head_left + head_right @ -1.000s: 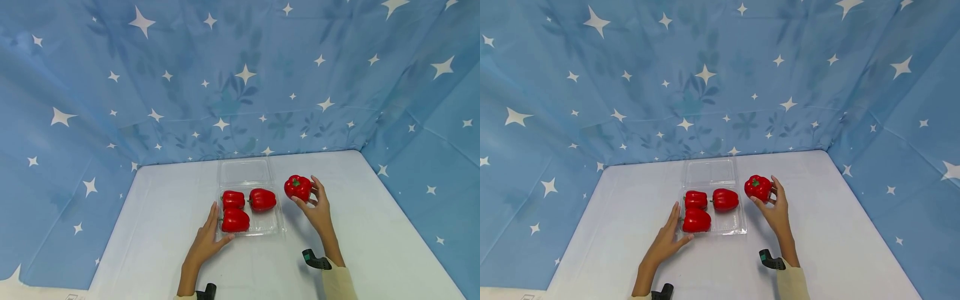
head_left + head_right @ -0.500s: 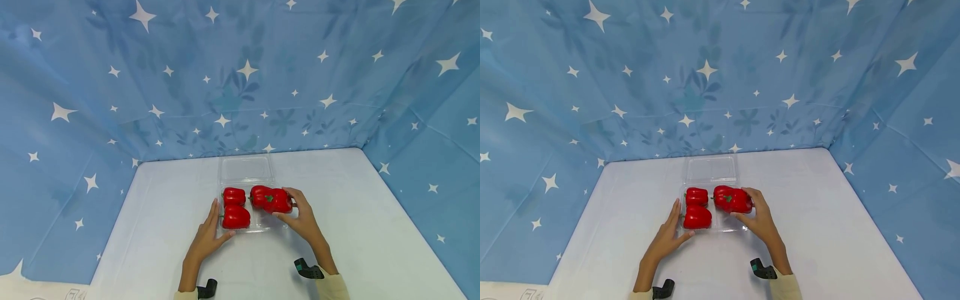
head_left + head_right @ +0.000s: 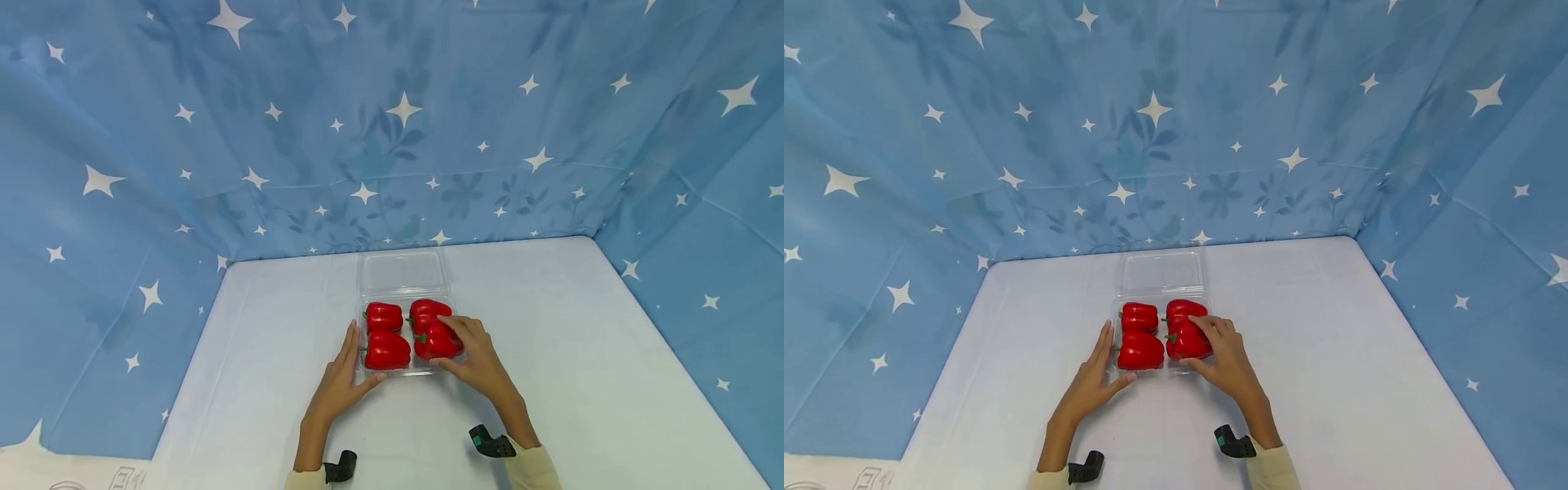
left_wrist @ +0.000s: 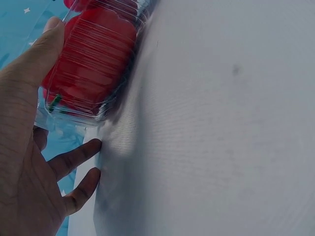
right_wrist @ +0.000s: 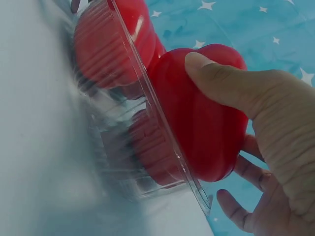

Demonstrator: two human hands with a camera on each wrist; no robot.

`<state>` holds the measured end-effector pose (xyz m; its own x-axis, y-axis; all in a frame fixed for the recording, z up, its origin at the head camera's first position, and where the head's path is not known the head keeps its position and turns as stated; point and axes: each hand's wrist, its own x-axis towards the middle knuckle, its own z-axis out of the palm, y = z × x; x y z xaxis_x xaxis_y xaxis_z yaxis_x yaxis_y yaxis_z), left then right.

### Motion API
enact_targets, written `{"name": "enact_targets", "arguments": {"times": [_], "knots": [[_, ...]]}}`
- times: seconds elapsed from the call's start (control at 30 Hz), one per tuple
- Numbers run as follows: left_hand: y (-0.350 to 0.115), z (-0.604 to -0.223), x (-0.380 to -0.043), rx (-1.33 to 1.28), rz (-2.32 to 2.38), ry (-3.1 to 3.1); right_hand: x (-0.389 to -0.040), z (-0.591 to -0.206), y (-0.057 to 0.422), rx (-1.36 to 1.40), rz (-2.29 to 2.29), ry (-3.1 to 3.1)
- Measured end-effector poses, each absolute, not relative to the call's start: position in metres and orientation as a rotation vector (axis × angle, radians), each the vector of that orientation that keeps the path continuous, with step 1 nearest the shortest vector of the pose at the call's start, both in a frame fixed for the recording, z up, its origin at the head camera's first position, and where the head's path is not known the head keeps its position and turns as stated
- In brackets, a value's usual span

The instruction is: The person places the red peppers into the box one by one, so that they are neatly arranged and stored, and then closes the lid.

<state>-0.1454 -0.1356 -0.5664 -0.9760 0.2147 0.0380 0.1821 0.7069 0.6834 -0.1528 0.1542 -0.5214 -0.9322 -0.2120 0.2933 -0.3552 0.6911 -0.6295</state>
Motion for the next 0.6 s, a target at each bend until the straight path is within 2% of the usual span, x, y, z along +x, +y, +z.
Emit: {"name": "enact_targets", "arguments": {"times": [0.33, 0.6], "knots": [[-0.1357, -0.5671, -0.1446, 0.34, 1.108, 2.882, -0.1497, -0.5193, 0.1521, 0.464, 0.959, -2.76], [-0.1335, -0.5661, -0.1467, 0.342, 1.099, 2.883, -0.148, -0.5251, 0.153, 0.464, 1.04, -2.694]]}}
